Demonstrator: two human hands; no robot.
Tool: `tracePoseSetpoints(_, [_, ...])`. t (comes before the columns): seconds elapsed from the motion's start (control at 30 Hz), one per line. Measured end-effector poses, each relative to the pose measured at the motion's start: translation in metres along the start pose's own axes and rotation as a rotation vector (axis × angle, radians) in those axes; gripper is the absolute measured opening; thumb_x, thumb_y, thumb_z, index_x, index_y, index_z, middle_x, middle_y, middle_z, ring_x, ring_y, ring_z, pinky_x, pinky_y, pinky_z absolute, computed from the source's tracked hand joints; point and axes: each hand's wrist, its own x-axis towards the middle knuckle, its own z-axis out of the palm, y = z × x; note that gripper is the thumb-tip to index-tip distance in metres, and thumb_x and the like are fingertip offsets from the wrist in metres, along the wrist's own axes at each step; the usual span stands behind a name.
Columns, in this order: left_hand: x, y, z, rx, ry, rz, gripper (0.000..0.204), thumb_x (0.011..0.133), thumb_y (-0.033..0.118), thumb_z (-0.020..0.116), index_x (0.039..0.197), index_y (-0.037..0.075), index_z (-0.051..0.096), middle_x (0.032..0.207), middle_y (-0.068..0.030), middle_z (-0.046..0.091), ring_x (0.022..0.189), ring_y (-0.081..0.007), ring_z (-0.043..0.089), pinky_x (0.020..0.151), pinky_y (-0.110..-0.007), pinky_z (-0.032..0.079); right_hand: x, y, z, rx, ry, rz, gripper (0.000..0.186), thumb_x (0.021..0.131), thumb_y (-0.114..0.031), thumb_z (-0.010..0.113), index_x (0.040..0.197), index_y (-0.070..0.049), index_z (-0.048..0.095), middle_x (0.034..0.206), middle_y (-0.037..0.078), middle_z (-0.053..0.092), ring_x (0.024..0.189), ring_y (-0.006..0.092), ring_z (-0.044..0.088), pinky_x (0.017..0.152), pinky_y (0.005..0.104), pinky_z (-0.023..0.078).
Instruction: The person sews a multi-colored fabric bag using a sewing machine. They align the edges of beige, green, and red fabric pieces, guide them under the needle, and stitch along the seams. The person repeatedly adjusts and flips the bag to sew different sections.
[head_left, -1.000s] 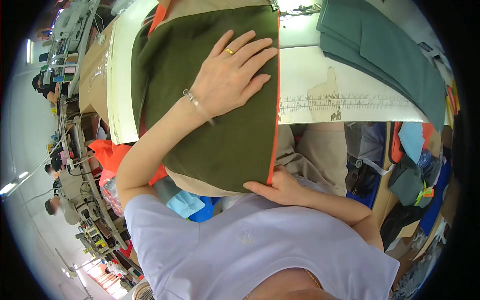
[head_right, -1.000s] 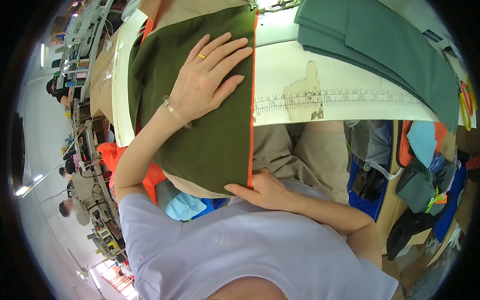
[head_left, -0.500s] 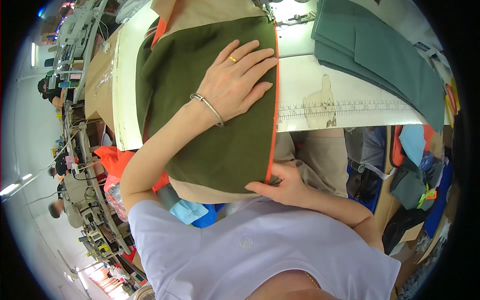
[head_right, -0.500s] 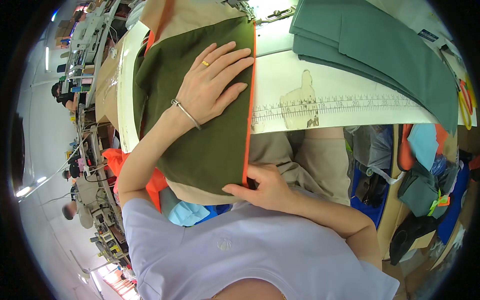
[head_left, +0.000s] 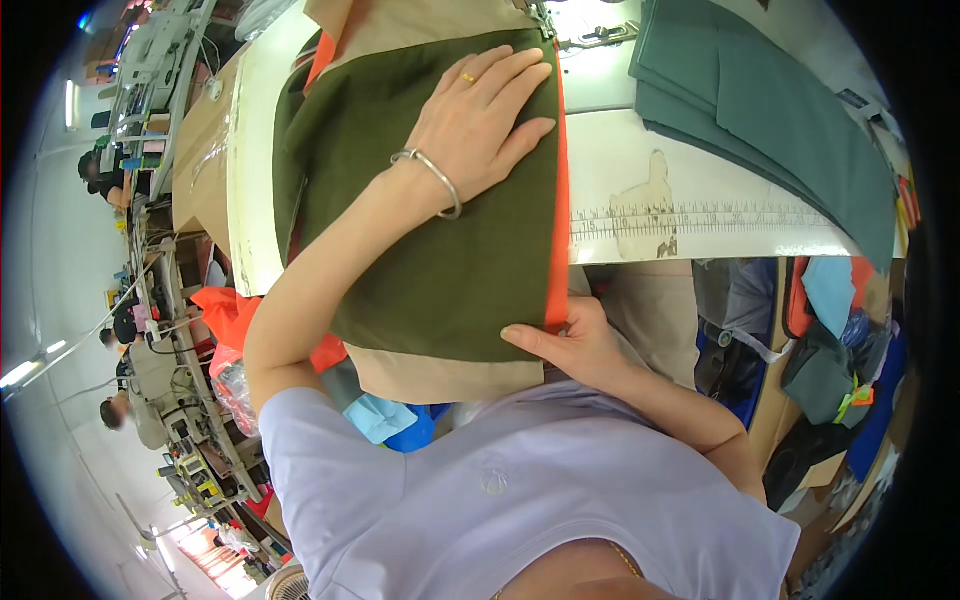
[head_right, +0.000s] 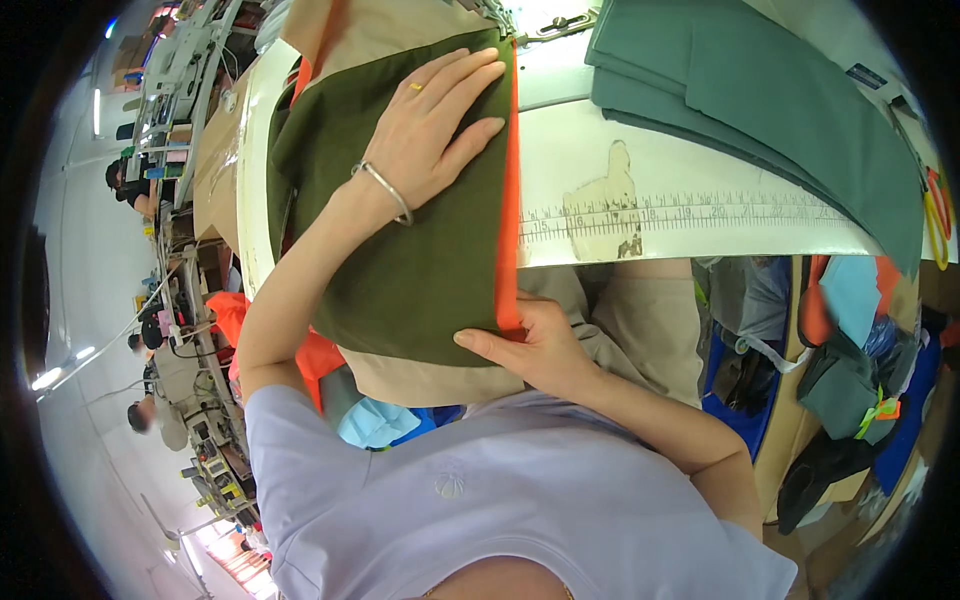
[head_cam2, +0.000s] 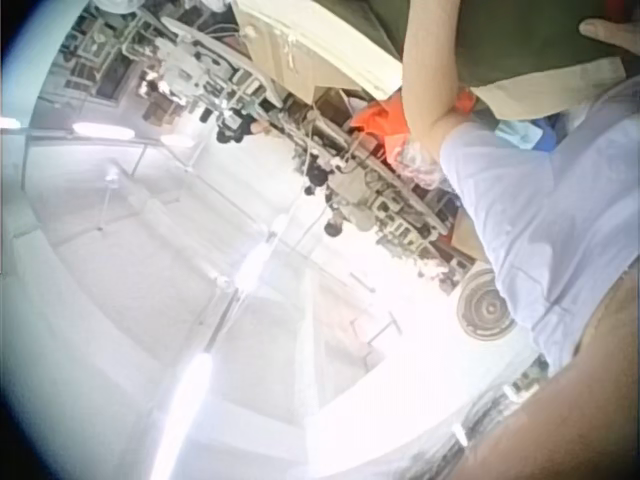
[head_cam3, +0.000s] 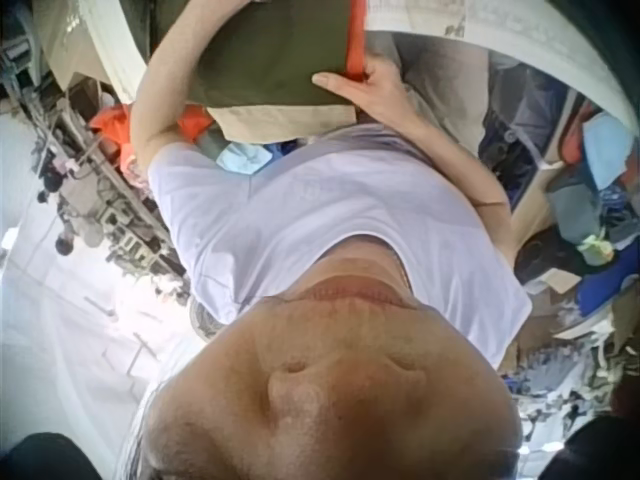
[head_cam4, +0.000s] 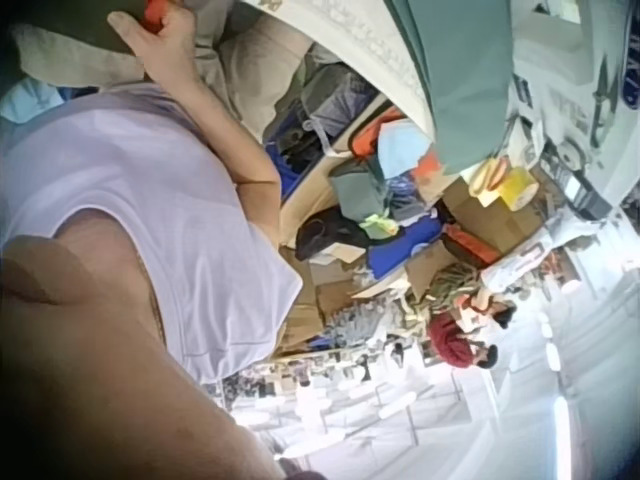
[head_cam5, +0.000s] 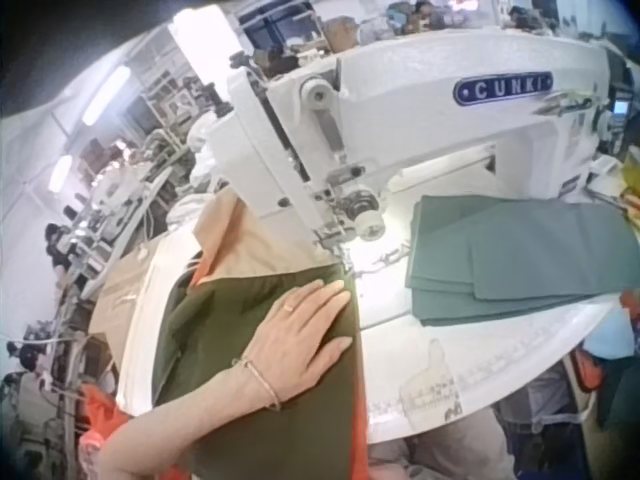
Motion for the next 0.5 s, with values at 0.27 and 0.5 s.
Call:
tracePoseSetpoints(0.27, [-0.003,-0.003,-0.007,-0.033,0.012,-0.052,0.041,0.094,0.021,0.067,0.133,0.008,0.062,0.137,-0.0105,0.060,0.126,-0.0315,0.056,0.106,-0.043,0.044,-0.006,0.002,-0.006,0.011,-0.088,0.193,0.021,0.100,-0.019,0.068,0.097,0.001,0.071,0.061,-0.008,0.049,0.058,0.0012,0.043,0.050,0.0227,0.034])
tracePoseSetpoints(0.5, [-0.122,-0.053,-0.086,0.086,0.167,-0.847,0.017,0.094,0.018,0.065,0.099,0.006,0.075,0.088,-0.0100,0.073,0.073,-0.0216,0.069,0.069,-0.032,0.053,-0.015,0.022,-0.009,-0.025,-0.015,0.104,0.030,0.102,-0.022,0.066,0.082,0.001,0.067,0.061,-0.007,0.052,0.057,0.0018,0.042,0.049,0.0236,0.033])
